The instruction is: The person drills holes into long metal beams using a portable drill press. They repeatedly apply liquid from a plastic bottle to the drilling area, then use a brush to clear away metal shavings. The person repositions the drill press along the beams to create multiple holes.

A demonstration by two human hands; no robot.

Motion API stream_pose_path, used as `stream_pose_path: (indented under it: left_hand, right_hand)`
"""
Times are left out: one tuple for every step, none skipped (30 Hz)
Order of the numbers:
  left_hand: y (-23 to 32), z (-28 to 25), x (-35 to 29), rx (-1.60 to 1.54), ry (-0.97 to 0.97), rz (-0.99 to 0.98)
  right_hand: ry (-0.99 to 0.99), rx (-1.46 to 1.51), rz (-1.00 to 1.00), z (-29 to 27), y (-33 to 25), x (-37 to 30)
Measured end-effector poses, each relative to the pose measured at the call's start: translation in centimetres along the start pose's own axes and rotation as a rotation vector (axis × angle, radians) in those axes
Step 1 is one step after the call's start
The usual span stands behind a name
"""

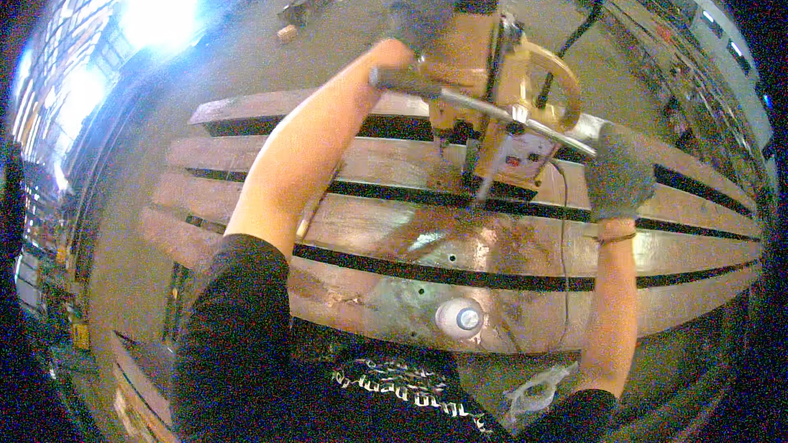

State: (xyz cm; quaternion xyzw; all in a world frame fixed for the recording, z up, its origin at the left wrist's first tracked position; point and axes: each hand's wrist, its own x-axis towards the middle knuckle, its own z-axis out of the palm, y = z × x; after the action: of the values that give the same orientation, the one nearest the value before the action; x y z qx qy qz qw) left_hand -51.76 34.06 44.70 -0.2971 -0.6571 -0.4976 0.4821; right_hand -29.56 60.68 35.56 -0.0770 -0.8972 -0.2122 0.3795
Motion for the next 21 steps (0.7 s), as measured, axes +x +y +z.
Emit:
stream_pose_path:
  left_hand:
    - [-1.2,0.9,0.7,-0.026,-0.029,-0.016]
    - [-2.2,0.9,1.3,-0.035,-0.060,-0.029]
    - [-3.7,0.2,2.6,-0.032,-0.094,-0.025]
    - [-4.6,1.9,2.6,-0.096,-0.134,-0.055]
    - [-5.3,1.5,3.3,-0.132,-0.169,-0.064]
    - [-6.1,1.4,4.3,-0.159,-0.199,-0.055]
    - [-6.7,1.5,4.7,-0.188,-0.227,-0.051]
    - [-6.9,2.1,4.9,-0.234,-0.253,-0.058]
    - [-7.5,1.9,5.8,-0.240,-0.267,0.017]
    - [-8.1,1.9,6.4,-0.261,-0.278,0.071]
    - [-8.4,1.8,6.5,-0.286,-0.290,0.129]
    - [-8.5,1.9,6.8,-0.574,-0.397,-0.233]
    - [-7.8,2.0,6.6,-0.477,-0.404,-0.345]
    - [-5.9,1.6,6.2,-0.489,-0.427,-0.358]
    - [-3.4,0.7,5.4,-0.504,-0.450,-0.369]
    - [-2.2,-0.1,4.6,-0.510,-0.468,-0.384]
    - [-5.2,-0.7,5.4,-0.502,-0.588,-0.206]
    - [-6.0,-0.6,5.3,-0.480,-0.586,-0.170]
    - [-6.5,-0.7,5.3,-0.457,-0.581,-0.128]
    - [-7.0,-0.8,5.3,-0.433,-0.576,-0.086]
    - [-7.6,-1.1,5.3,-0.321,-0.560,0.054]
  right_hand:
    - [-0.091,-0.022,0.042,0.0,-0.6,-1.2]
    - [-0.305,0.012,0.126,-1.1,-2.3,-1.2]
    - [-0.240,0.094,0.121,-0.7,-3.7,-1.6]
    - [-0.202,0.132,0.140,0.6,-4.2,-3.4]
    - [-0.182,0.180,0.123,1.7,-5.1,-4.8]
    - [-0.124,0.278,0.131,1.8,-6.1,-5.5]
    - [-0.065,0.379,0.136,2.0,-7.0,-6.4]
    - [-0.131,0.318,0.128,1.7,-7.4,-6.7]
    - [-0.168,0.298,0.142,1.8,-7.5,-6.9]
    - [-0.208,0.284,0.155,1.9,-7.6,-7.0]
    - [-0.171,0.288,0.114,2.4,-7.3,-7.1]
    - [-0.133,0.294,0.074,2.8,-6.9,-7.0]
    - [-0.159,0.225,0.022,2.2,-6.0,-6.3]
    - [-0.194,0.217,0.034,1.3,-5.4,-5.6]
    - [-0.162,0.191,-0.038,0.9,-4.0,-4.7]
    - [-0.129,0.173,-0.120,0.6,-2.7,-3.5]
    - [-0.069,0.068,-0.219,0.3,-2.3,-2.0]
    - [-0.015,-0.052,-0.302,0.1,-1.6,-0.9]
    - [-0.005,-0.061,-0.353,-0.3,-1.0,-0.3]
    - [0.034,-0.062,-0.373,0.0,-1.0,-0.3]
    - [0.074,-0.062,-0.394,0.4,-1.0,-0.3]
